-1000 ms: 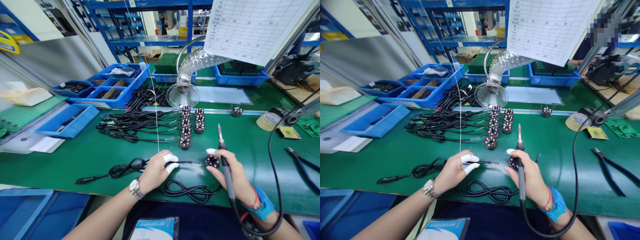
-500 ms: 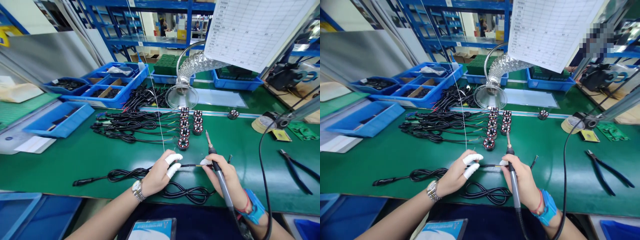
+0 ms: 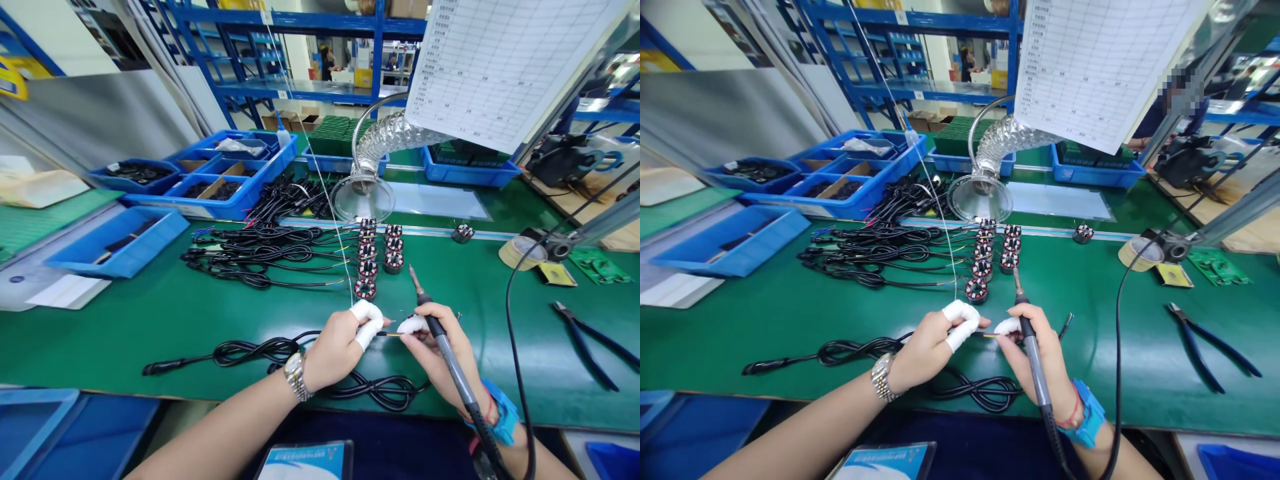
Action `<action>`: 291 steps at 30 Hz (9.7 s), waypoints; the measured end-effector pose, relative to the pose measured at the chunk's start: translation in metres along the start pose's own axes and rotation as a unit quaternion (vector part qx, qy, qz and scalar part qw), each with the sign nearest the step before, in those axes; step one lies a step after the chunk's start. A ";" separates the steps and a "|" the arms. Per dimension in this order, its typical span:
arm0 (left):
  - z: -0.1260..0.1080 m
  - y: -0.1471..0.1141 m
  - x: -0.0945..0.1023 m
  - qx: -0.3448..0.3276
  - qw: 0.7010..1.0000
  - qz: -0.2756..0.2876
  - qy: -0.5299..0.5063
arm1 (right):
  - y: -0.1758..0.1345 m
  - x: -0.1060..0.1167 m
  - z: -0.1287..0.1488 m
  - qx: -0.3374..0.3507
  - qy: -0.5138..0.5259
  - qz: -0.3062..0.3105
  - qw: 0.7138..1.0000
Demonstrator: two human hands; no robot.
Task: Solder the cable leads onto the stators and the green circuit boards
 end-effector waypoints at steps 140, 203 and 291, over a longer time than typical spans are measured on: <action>0.061 0.024 -0.024 0.132 0.984 0.055 -0.106 | 0.053 0.040 -0.008 0.022 0.093 0.029 0.995; 0.048 0.004 -0.016 0.131 0.976 0.013 -0.171 | 0.005 -0.020 0.001 0.021 -0.067 0.027 0.997; 0.049 0.011 -0.035 0.127 0.981 0.107 -0.105 | 0.010 0.042 0.039 0.119 -0.063 0.111 0.985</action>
Point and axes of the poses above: each hand's wrist, its own y-axis towards the middle knuckle, its own x-axis out of the back of the hand, z = x × y, the point moved 10 cm from there along y, towards the middle knuckle, and after that the axes turned 5 degrees about x, right-handed, at the moved point
